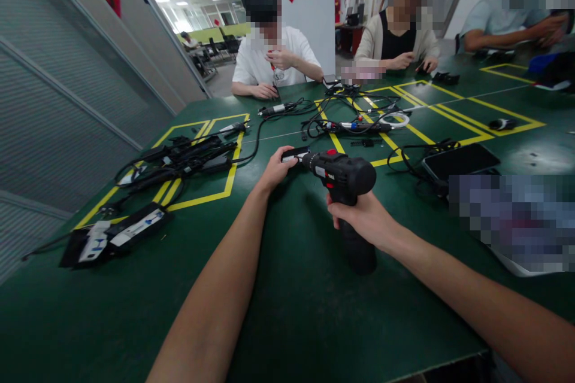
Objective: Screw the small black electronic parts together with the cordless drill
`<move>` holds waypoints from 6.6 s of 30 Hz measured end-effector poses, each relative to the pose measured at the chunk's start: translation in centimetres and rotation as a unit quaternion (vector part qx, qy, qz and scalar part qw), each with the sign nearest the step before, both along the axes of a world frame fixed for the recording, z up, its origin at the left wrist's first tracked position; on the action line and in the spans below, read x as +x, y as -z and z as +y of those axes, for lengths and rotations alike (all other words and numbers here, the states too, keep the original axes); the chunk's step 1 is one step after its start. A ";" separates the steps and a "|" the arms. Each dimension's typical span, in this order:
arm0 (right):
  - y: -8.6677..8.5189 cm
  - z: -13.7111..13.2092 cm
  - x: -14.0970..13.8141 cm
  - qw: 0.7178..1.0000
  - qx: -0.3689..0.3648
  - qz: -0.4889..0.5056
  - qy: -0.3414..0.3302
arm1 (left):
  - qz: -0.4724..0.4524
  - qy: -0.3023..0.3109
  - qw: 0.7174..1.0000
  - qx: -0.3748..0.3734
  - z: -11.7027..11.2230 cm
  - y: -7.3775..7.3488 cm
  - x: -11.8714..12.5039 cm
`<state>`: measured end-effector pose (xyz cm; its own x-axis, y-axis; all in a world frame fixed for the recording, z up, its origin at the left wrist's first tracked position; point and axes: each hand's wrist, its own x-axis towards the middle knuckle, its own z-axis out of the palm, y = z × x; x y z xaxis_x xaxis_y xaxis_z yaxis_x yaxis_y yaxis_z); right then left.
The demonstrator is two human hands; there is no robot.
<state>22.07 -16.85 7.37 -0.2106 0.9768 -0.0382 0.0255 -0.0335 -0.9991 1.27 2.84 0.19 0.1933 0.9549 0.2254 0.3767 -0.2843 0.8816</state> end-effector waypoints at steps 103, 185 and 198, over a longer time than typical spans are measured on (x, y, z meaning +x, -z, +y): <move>-0.2 -0.1 -0.2 1.000 0.000 -0.029 -0.003 | 0.029 0.030 0.999 0.006 0.3 0.1 -0.5; -0.2 -0.3 -0.1 1.000 0.013 -0.024 -0.003 | 0.013 0.032 0.999 -0.007 0.2 -0.1 -0.4; -0.1 -0.2 -0.1 0.999 0.014 -0.030 0.002 | 0.012 0.032 0.999 -0.011 0.1 -0.2 -0.3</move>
<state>21.95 -17.09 7.52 -0.2057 0.9783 -0.0229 0.0861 -0.0052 -0.9963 1.02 2.91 0.34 0.2595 0.9451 0.1986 0.3792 -0.2888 0.8791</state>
